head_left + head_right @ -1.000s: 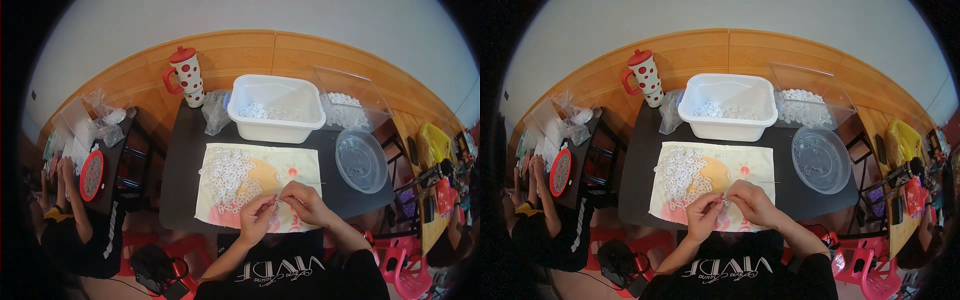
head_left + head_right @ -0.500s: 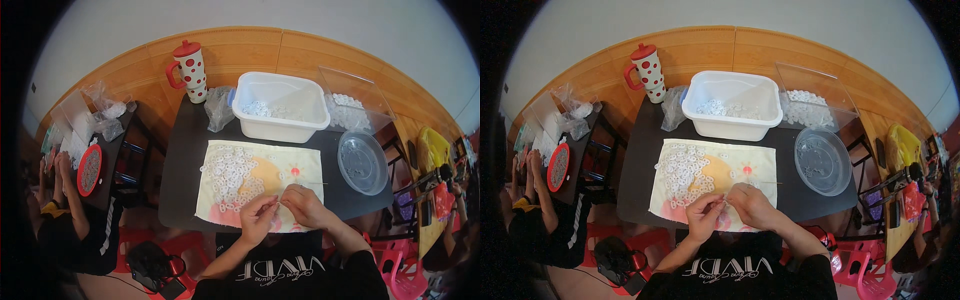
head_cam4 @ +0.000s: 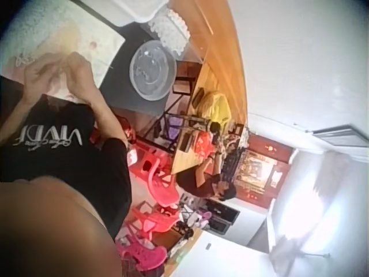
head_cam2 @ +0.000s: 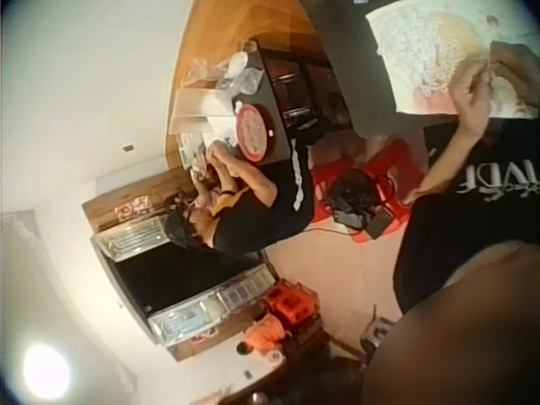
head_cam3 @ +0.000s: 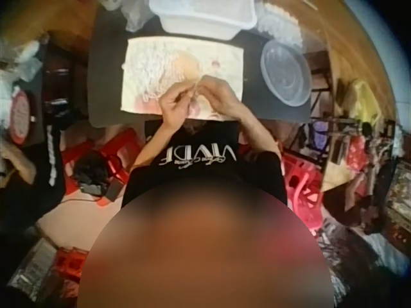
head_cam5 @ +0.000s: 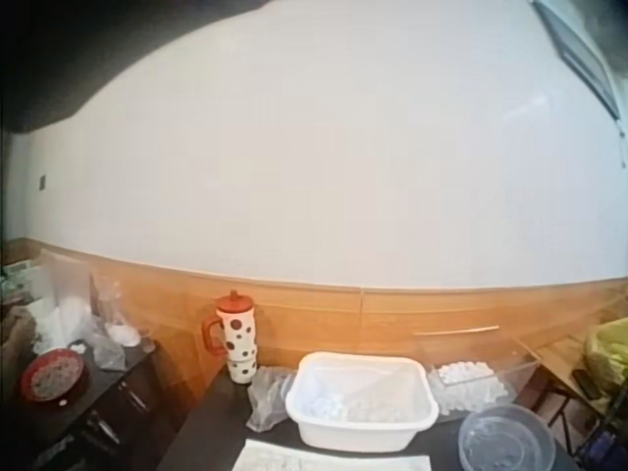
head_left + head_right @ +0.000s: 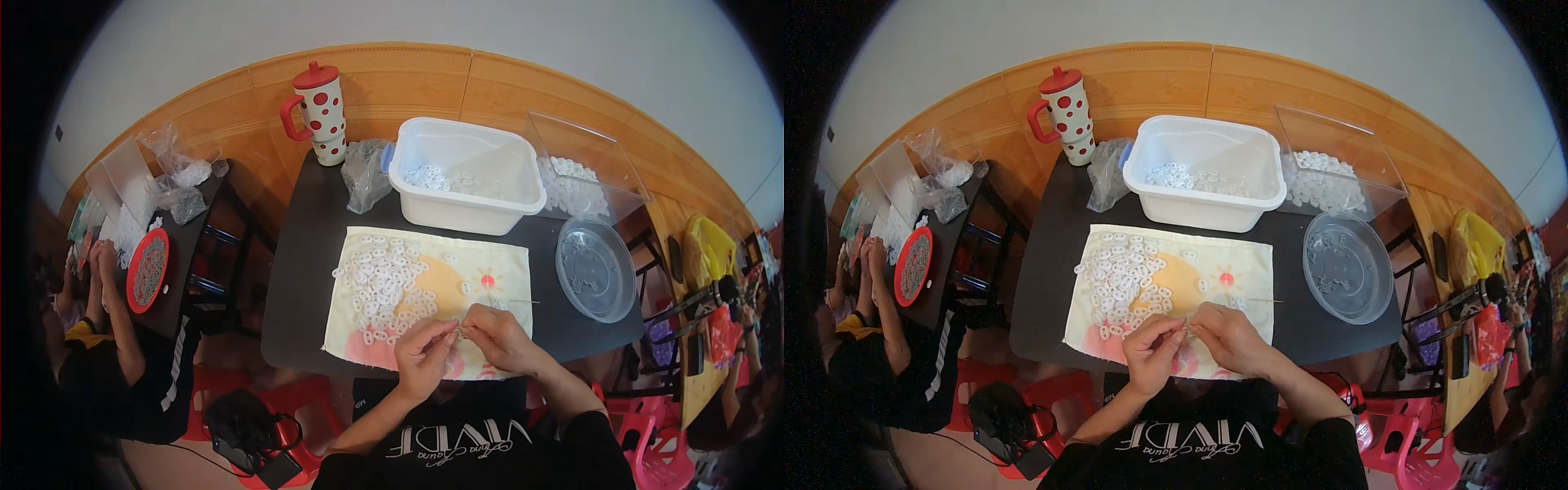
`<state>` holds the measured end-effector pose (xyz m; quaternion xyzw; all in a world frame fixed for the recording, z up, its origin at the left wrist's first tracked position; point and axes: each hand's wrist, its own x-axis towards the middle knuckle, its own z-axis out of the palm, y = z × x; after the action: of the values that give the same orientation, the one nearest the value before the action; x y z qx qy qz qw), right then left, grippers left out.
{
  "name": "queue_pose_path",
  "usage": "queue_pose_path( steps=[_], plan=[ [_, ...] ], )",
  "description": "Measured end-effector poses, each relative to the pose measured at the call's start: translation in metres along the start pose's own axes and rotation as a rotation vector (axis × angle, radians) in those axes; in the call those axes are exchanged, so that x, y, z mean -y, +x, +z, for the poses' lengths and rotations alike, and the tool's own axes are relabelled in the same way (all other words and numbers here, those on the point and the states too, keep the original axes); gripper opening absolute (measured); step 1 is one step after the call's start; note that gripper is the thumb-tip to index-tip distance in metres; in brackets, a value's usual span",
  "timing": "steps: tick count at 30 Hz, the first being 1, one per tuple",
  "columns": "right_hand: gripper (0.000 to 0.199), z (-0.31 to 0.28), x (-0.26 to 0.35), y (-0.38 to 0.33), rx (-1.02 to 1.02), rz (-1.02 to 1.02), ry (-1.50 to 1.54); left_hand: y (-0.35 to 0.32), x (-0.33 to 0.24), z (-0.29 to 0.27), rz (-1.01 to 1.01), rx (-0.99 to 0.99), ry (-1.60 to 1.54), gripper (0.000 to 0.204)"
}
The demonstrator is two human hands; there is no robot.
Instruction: Inspecting and sorting small white plastic ring components into different containers at a table.
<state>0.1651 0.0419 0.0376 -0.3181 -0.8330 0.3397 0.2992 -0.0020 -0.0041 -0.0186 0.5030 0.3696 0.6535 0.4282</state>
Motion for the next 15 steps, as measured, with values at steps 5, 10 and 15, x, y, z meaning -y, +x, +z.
queue_pose_path(
  steps=[5,10,15],
  plan=[
    [0.013,-0.011,0.001,-0.004,-0.196,0.184,0.112,0.004,0.0,0.002,0.036,0.007,0.048,0.015],
    [0.016,-0.03,-0.018,0.002,-0.265,0.016,-0.244,0.004,0.001,0.0,-0.014,0.038,0.049,0.014],
    [0.02,-0.029,-0.039,0.022,-0.133,-0.106,-0.614,0.0,0.006,0.0,-0.078,-0.023,-0.053,0.014]
  ],
)
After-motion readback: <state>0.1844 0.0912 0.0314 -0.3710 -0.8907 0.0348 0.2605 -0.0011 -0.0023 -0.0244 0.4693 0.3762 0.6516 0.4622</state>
